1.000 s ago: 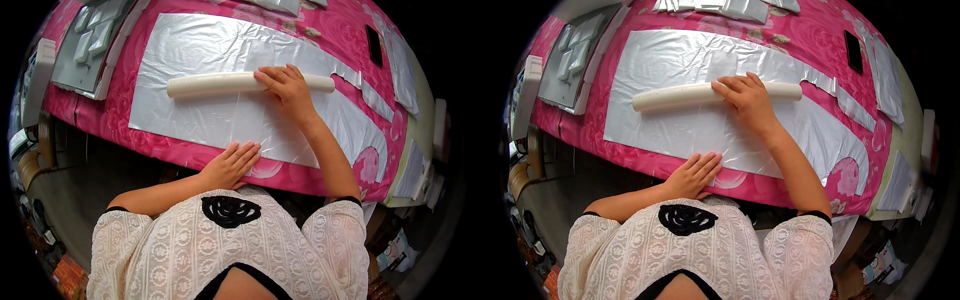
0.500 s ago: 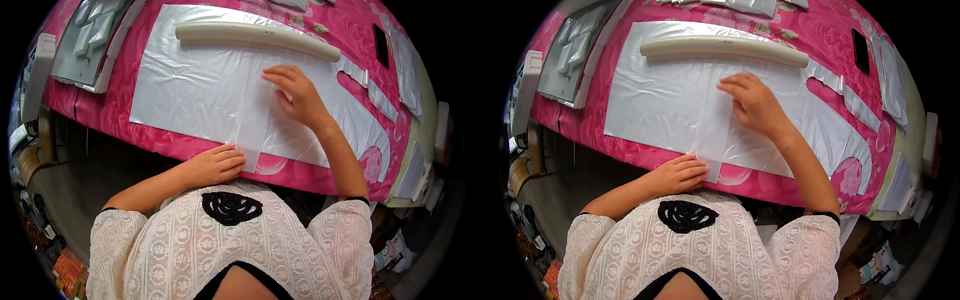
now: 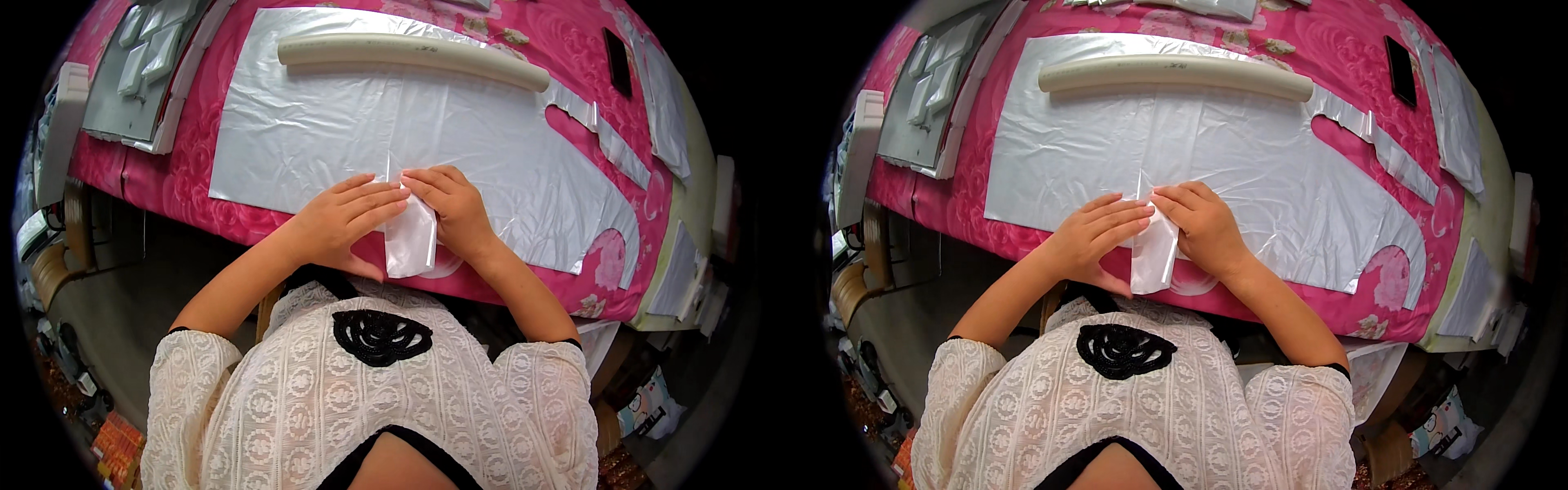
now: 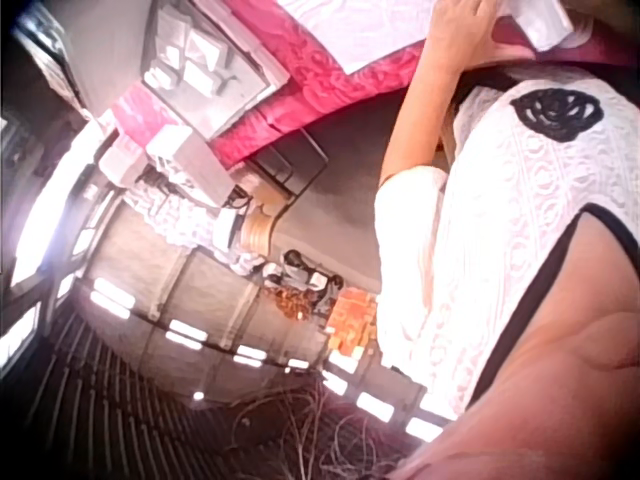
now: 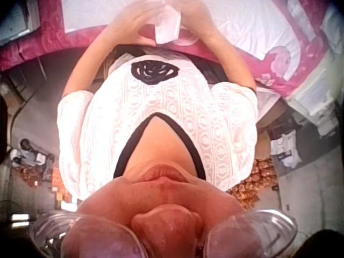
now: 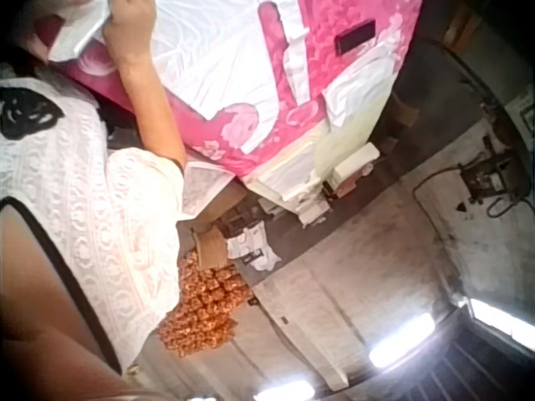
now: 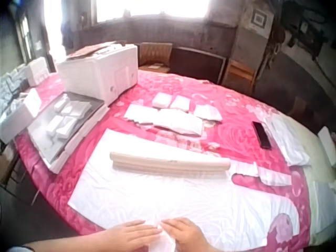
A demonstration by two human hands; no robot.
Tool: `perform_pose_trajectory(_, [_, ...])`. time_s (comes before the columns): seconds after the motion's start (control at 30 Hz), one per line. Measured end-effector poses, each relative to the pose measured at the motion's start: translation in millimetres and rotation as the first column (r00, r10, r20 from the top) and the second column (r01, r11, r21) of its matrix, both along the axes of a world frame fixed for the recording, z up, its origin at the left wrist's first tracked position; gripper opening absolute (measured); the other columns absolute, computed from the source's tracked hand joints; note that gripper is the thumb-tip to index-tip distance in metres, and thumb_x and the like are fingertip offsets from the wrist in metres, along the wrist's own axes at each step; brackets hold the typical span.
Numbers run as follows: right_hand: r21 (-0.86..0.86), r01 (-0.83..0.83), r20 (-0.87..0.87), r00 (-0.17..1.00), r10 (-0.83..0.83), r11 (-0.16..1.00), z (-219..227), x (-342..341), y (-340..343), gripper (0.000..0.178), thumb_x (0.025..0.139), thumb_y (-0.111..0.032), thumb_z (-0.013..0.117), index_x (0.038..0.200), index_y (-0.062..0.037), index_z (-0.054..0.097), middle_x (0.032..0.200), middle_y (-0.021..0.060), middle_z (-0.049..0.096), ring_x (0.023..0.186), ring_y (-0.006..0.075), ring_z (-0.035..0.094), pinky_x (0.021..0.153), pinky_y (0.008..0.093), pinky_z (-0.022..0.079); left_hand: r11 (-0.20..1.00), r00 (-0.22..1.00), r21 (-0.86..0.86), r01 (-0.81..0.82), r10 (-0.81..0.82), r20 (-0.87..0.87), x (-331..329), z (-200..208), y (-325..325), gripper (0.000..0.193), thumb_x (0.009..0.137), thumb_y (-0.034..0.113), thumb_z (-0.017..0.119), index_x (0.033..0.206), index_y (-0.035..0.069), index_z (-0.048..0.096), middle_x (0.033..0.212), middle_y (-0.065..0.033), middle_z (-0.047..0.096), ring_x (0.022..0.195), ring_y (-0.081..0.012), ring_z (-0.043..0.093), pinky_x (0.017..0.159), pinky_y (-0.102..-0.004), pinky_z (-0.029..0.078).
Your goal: The person repeatedly unrolls clear plastic wrap, places small rectangular items onto the film, folds the wrap around each item, and sets the wrapped units aside on a pink tablecloth. The process is repeated multiple times with consistent hand motions.
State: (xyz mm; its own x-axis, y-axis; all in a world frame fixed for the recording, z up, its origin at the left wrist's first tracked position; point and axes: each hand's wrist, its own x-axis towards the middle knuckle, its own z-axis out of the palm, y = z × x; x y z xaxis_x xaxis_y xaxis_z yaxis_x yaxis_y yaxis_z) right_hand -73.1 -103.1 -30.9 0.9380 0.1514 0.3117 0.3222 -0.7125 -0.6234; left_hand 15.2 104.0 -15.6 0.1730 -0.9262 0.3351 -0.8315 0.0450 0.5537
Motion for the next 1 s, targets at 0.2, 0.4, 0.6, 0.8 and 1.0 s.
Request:
perform_pose_trajectory(0.2, [-0.100, 0.039, 0.051, 0.998, -0.034, 0.994, -0.1, -4.8, -3.8, 0.038, 0.065, 0.003, 0.063, 0.101, -0.0067, 0.064, 0.104, 0.0068, 0.063, 0.091, 0.0251, 0.057, 0.078, 0.0346, 0.050, 0.990, 0.969, 0.004, -0.143, 0.139, 0.206, 5.9, -16.4, -14.3, 0.037, 0.072, 0.011, 0.063, 0.108, 0.002, 0.059, 0.111, -0.0100, 0.061, 0.103, -0.0227, 0.058, 0.091, -0.0369, 0.044])
perform_pose_trajectory(0.4, [0.060, 0.132, -0.049, 0.990, -0.129, 0.989, 1.7, -0.6, -13.8, 0.021, 0.073, -0.006, 0.064, 0.094, -0.0064, 0.067, 0.085, 0.0058, 0.065, 0.074, 0.0212, 0.060, 0.066, 0.0323, 0.050, 0.962, 0.934, 0.082, -0.259, 0.271, -0.234, 9.5, -13.3, -19.0, 0.036, 0.078, 0.013, 0.058, 0.113, 0.003, 0.057, 0.104, -0.0113, 0.063, 0.097, -0.0243, 0.060, 0.085, -0.0367, 0.044])
perform_pose_trajectory(0.6, [0.264, 0.549, -0.697, 0.677, -0.237, 0.793, 18.5, 33.5, -19.0, 0.024, 0.085, -0.019, 0.058, 0.080, 0.0033, 0.066, 0.062, 0.0081, 0.063, 0.052, 0.0134, 0.061, 0.052, 0.0264, 0.046, 0.812, 0.754, -0.026, -0.583, 0.529, -0.390, 11.1, -8.1, -39.3, 0.039, 0.088, 0.015, 0.049, 0.126, 0.003, 0.047, 0.122, -0.0171, 0.054, 0.109, -0.0294, 0.055, 0.091, -0.0371, 0.042])
perform_pose_trajectory(0.8, [0.206, 0.568, -0.812, 0.554, -0.184, 0.797, 23.3, 46.0, -27.5, 0.026, 0.084, -0.021, 0.059, 0.077, 0.0031, 0.064, 0.063, 0.0070, 0.063, 0.054, 0.0139, 0.063, 0.052, 0.0265, 0.046, 0.904, 0.949, 0.290, -0.313, 0.288, 0.127, -11.7, -19.6, -40.6, 0.071, 0.084, 0.036, 0.053, 0.139, -0.002, 0.028, 0.147, -0.0181, 0.024, 0.137, -0.0304, 0.020, 0.111, -0.0439, 0.015])
perform_pose_trajectory(1.0, [-0.163, 0.446, -0.291, 0.830, -0.475, 0.880, 25.7, 28.3, -10.2, 0.038, 0.073, -0.019, 0.071, 0.105, -0.0017, 0.059, 0.099, 0.0132, 0.063, 0.092, 0.0219, 0.061, 0.075, 0.0342, 0.047, 0.863, 0.925, 0.338, -0.375, 0.322, 0.201, -17.8, -25.6, -41.4, 0.075, 0.085, 0.039, 0.050, 0.141, -0.002, 0.023, 0.148, -0.0179, 0.020, 0.139, -0.0286, 0.014, 0.112, -0.0424, 0.009])
